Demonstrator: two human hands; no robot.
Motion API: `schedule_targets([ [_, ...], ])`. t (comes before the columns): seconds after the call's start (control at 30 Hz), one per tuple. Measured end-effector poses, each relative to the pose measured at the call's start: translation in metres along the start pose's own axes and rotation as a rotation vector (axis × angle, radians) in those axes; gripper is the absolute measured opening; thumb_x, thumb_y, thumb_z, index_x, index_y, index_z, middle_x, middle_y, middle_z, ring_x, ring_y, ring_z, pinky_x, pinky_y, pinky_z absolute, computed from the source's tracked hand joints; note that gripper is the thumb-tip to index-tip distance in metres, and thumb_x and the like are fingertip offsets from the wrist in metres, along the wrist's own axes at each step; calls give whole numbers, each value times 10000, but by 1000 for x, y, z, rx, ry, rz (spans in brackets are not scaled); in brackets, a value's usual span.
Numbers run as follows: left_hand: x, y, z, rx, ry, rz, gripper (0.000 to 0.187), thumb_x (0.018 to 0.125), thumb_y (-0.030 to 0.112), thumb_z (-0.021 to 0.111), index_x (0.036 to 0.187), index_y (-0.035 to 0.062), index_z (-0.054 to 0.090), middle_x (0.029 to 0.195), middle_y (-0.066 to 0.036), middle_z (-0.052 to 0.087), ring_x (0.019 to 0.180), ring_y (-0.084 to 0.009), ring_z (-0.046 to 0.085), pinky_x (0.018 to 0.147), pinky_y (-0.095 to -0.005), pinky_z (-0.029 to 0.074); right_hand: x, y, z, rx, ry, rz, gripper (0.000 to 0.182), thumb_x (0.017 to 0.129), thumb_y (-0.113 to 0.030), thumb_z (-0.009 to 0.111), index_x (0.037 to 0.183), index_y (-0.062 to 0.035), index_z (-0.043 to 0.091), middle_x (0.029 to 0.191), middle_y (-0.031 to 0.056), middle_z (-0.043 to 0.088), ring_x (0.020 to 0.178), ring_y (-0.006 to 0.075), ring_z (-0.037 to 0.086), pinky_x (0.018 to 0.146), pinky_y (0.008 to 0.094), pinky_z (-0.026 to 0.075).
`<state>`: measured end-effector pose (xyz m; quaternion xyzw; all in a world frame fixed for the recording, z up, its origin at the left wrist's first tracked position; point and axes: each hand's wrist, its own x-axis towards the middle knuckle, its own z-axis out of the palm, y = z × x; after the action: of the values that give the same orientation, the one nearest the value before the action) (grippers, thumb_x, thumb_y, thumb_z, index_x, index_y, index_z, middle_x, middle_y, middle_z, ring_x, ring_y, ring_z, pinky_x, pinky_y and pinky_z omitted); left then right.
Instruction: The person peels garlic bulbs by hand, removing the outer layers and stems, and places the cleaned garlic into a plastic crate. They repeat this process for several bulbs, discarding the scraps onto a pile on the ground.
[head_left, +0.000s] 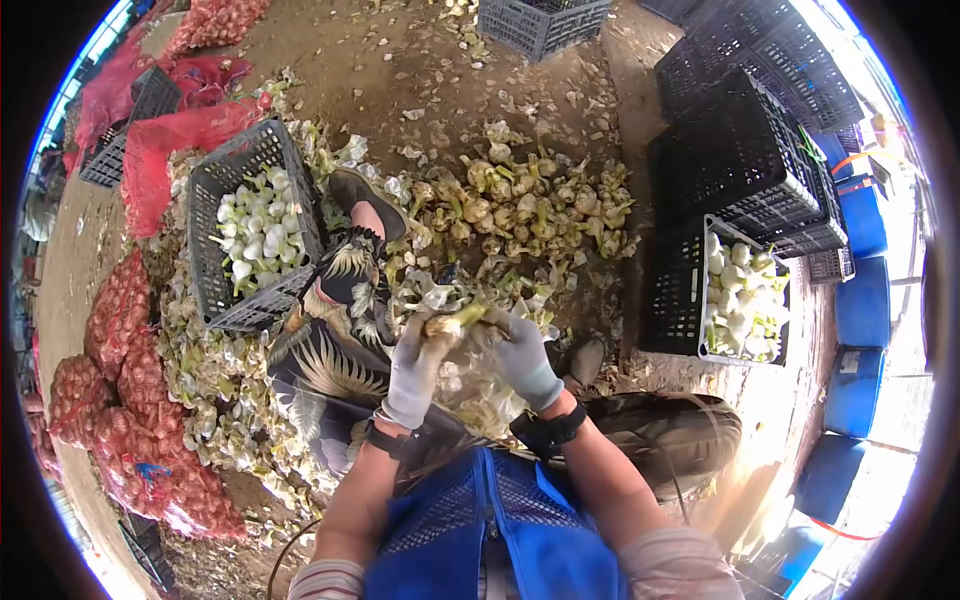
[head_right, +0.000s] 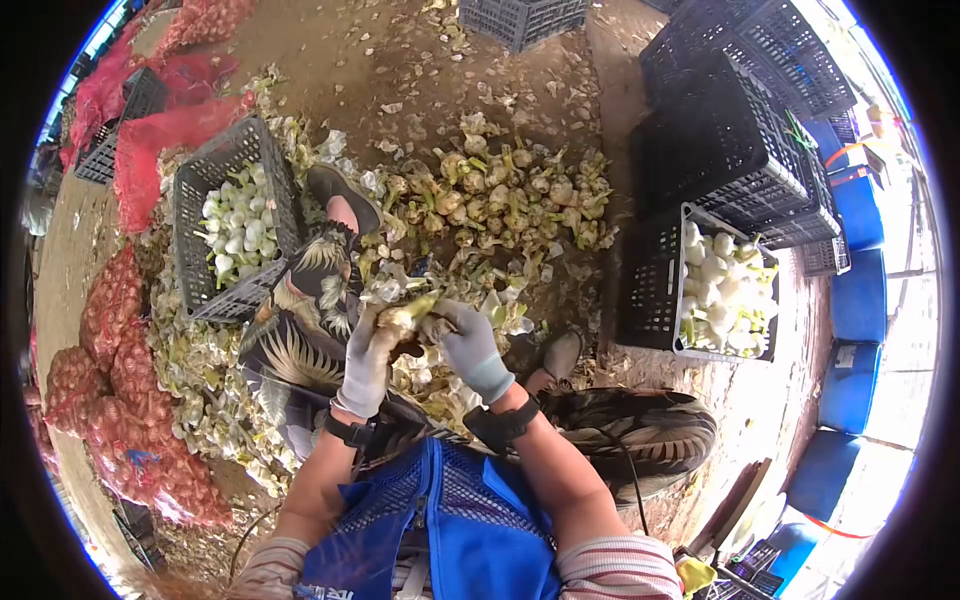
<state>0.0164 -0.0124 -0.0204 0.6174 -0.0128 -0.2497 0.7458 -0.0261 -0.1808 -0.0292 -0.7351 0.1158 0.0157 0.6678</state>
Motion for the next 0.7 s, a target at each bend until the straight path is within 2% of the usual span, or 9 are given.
schedule_targets([
  [0.17,-4,8,2,127,-63,30,414,939,174,579,1296,-22,501,1116,-81,609,948,-144,591,854,-284,504,-5,24,-2,338,5,70,396,823,70,526,1212,86,592,1091,79,697,1009,157,628,925,292,481],
  [0.2,2,3,-2,597,-47,411,429,937,221,581,1282,-22,506,1099,-91,606,931,-150,607,831,-275,514,-2,17,-1,397,-32,106,400,810,76,537,1205,84,600,1087,69,698,1008,148,626,918,287,483],
  [0.23,2,-2,-4,599,-46,411,429,937,221,581,1282,-22,506,1099,-91,606,931,-150,607,831,-275,514,1,13,0,458,-70,143,405,797,81,548,1197,82,609,1083,58,698,1007,139,624,911,282,485],
  [0.33,-6,11,-4,-376,-72,-153,424,967,315,556,1256,4,543,1109,-105,632,904,-194,663,785,-314,553,-1,4,2,201,-14,21,376,766,62,592,1127,-3,676,1040,112,719,988,232,666,890,307,494],
  [0.4,-4,10,-10,-377,-69,-295,431,981,362,508,1254,30,531,979,-97,672,738,-170,616,647,-314,507,-2,-16,-6,-197,-42,-170,427,675,29,638,1073,-103,720,1011,156,691,961,362,652,875,377,502],
  [0.5,-4,15,-19,-300,-269,-504,450,1005,414,447,1218,34,561,863,-98,676,585,-167,570,534,-291,462,6,-24,-11,-743,-48,-397,366,673,-7,690,1039,-28,701,941,164,659,882,338,648,788,380,507],
  [0.57,-11,12,-13,-381,-486,-711,486,1034,440,368,1151,34,608,787,-102,671,489,-169,528,444,-304,406,7,-21,-13,-683,-64,-401,402,660,-15,693,1062,-24,688,953,162,659,900,394,612,799,400,498],
  [0.63,-18,10,2,-468,-349,-706,483,1027,451,399,1167,44,617,838,-112,688,540,-178,574,492,-303,453,9,1,-8,-485,-49,-343,569,614,-38,722,1174,-119,659,1066,117,665,1005,369,616,880,416,498],
  [0.7,-15,8,6,-549,-264,-693,490,1016,467,427,1202,50,606,894,-113,694,601,-183,603,550,-308,484,4,16,-12,-264,58,-124,598,643,26,719,1226,-59,616,1218,172,607,1083,389,591,957,400,482],
])
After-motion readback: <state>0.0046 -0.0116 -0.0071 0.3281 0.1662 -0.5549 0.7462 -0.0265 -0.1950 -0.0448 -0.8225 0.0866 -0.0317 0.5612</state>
